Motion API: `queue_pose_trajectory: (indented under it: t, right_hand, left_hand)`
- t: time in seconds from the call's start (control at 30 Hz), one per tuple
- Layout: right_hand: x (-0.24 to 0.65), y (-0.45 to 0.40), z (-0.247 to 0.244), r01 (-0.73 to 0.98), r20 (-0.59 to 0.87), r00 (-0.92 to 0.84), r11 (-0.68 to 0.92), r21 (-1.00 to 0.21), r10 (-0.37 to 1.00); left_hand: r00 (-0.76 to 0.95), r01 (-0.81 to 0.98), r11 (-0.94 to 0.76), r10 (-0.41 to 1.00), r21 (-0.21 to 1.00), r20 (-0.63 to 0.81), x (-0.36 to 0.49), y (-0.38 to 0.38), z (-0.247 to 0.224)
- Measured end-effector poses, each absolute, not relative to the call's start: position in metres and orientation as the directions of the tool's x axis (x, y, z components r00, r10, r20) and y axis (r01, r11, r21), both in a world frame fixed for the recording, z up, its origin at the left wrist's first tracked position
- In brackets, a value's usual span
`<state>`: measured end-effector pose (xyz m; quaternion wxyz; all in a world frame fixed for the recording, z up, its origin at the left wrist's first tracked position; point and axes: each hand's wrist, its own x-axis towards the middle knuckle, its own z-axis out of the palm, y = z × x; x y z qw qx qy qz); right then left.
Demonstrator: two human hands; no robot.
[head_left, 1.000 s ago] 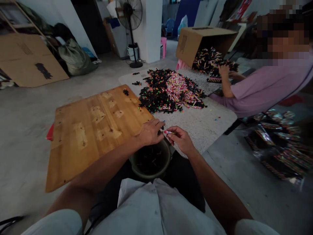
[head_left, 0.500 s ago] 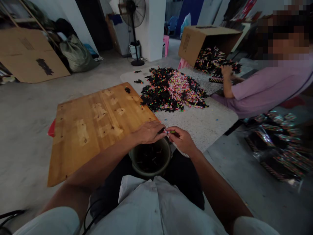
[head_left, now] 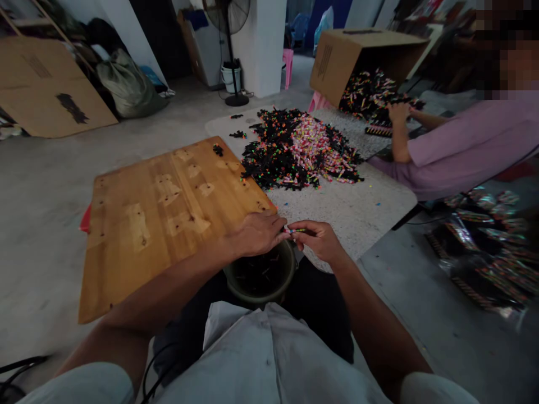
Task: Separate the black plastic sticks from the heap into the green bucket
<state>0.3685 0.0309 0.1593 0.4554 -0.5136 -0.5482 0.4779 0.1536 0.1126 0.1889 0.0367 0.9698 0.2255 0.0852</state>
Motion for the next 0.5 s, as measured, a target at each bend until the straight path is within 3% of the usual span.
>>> queue_pose_trajectory:
  t: [0.3, 0.4, 0.47, 0.5]
  right_hand:
    - [0.346, 0.035, 0.134, 0.217, 0.132, 0.129, 0.102, -0.971, 0.983]
    - [0.354, 0.042, 0.116, 0.21, -0.022, -0.076, -0.005, -0.978, 0.997]
    - [0.374, 0.057, 0.105, 0.269, -0.144, -0.294, -0.062, -0.961, 0.945]
    - [0.388, 0.069, 0.1, 0.323, -0.184, -0.318, -0.077, -0.943, 0.93]
  left_hand:
    - [0.842, 0.512, -0.84, 0.532, 0.18, 0.086, 0.154, 0.12, 0.183]
    - [0.855, 0.506, -0.835, 0.518, 0.215, -0.002, 0.148, 0.116, 0.169]
    - [0.863, 0.504, -0.832, 0.495, 0.232, -0.102, 0.141, 0.114, 0.155]
    - [0.864, 0.504, -0.829, 0.478, 0.242, -0.161, 0.138, 0.114, 0.148]
